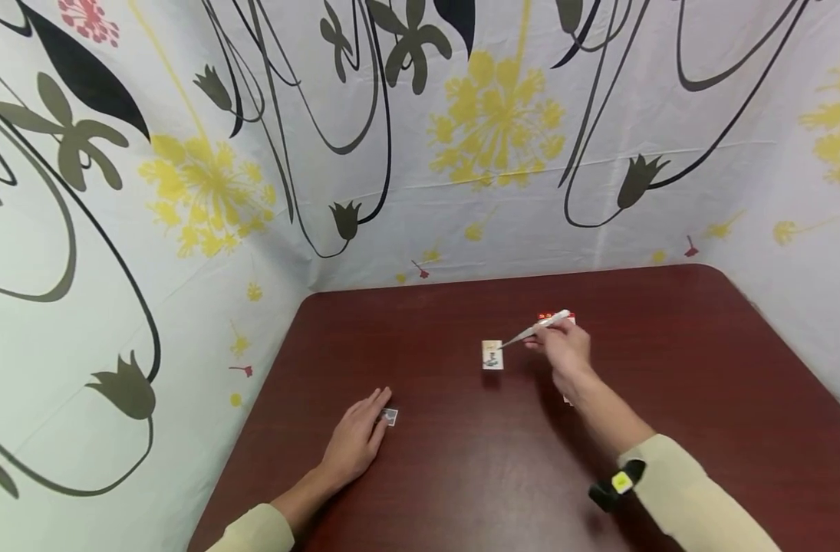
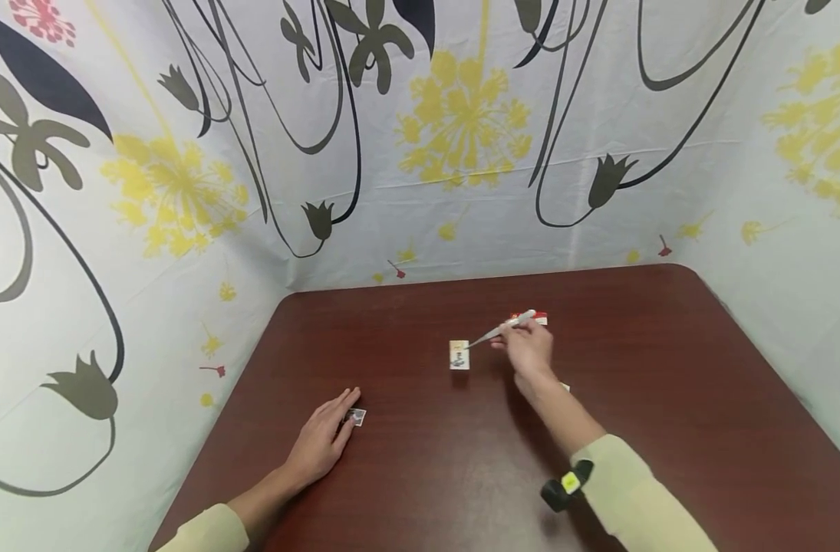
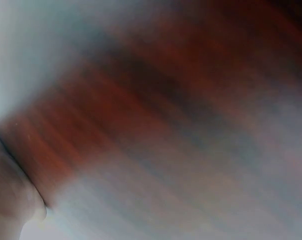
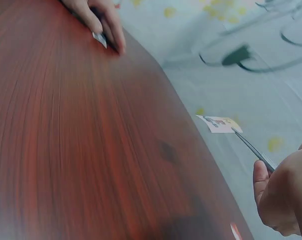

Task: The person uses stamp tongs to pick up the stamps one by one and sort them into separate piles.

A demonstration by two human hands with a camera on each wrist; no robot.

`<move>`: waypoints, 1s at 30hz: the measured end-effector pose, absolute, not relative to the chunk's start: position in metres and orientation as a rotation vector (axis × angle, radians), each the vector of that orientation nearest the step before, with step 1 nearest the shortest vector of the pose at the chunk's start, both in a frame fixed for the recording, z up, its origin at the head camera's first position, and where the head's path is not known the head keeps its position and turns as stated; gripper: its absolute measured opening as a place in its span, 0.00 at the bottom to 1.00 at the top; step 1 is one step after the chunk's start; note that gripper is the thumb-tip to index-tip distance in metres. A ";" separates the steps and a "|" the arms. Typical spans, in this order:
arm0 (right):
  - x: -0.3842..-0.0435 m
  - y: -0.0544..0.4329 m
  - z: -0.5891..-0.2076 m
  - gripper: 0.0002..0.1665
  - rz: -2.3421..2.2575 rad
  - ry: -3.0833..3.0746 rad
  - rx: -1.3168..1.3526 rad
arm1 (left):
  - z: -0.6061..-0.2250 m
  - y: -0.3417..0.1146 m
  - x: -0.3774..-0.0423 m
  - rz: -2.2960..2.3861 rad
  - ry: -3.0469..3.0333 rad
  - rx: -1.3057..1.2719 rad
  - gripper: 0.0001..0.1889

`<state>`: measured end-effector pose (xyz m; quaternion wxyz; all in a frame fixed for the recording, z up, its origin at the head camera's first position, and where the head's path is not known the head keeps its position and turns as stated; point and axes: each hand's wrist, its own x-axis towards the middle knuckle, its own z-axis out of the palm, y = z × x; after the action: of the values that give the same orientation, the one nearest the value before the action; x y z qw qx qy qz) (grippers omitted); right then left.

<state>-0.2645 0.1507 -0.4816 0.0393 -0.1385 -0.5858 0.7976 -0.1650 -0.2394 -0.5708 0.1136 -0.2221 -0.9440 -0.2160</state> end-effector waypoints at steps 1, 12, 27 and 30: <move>-0.262 0.162 -0.481 0.08 2.435 -1.793 -0.443 | -0.571 -0.239 -0.165 -0.633 -2.767 -0.650 0.27; -0.229 0.254 -0.495 0.03 2.445 -1.683 -0.559 | -0.571 -0.239 -0.164 -0.630 -2.754 -0.655 0.27; -0.198 0.307 -0.510 0.06 2.434 -1.723 -0.656 | -0.571 -0.240 -0.162 -0.630 -2.751 -0.654 0.28; -0.194 0.311 -0.513 0.04 2.438 -1.724 -0.674 | -0.571 -0.240 -0.163 -0.630 -2.740 -0.658 0.28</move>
<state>-0.1945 0.3106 -0.5126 0.0404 -0.2201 -0.5627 0.7958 -0.1629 -0.2395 -0.5715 0.1266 -0.2261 -0.9412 -0.2165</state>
